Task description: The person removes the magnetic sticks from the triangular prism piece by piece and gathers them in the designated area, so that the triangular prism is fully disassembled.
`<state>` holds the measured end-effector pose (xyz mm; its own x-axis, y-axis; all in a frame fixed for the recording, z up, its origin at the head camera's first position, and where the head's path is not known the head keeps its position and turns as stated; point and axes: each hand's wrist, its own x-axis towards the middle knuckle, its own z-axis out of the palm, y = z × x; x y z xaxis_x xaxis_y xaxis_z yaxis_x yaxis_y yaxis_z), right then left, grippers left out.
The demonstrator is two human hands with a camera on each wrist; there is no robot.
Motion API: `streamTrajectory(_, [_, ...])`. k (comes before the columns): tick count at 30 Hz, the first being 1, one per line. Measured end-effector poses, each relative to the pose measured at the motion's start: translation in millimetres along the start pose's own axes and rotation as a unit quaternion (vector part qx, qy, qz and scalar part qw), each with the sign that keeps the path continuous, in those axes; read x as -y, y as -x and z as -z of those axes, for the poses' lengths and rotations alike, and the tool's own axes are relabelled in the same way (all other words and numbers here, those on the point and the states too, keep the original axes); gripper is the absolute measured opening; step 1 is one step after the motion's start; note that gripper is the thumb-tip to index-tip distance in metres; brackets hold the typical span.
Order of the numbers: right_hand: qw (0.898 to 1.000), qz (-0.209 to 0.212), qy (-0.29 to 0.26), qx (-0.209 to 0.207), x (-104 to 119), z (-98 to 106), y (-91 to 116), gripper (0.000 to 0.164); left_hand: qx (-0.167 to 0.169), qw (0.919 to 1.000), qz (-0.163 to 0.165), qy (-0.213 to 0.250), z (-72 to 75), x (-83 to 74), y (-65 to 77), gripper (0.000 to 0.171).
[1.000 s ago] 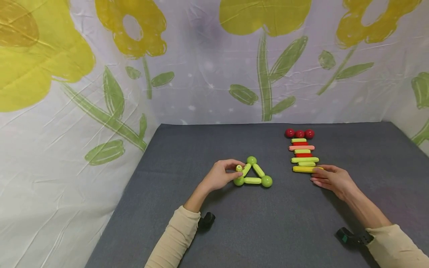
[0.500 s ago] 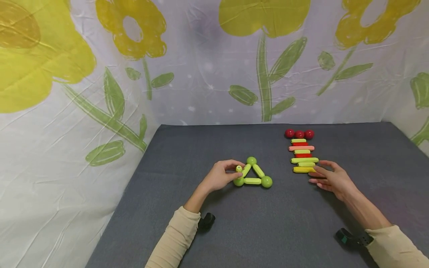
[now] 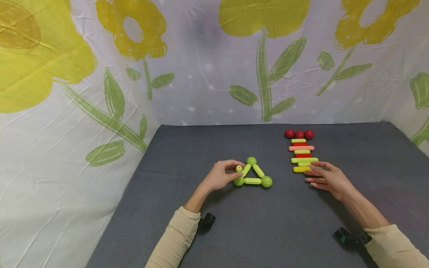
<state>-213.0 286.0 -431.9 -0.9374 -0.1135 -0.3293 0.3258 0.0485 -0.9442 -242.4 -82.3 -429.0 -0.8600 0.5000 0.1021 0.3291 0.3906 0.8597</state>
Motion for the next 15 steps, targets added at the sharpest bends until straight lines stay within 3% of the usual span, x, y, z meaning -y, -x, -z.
streamTrajectory(10, [0.997,0.02,-0.03,0.066,2,-4,-7,0.049,0.0,0.9999,0.01,-0.009,-2.8,3.3,-1.4,0.032])
streamTrajectory(15, [0.995,0.033,-0.038,0.088,6,-14,-9,0.054,0.0,0.9998,0.014,-0.011,-5.7,5.5,-3.1,0.036])
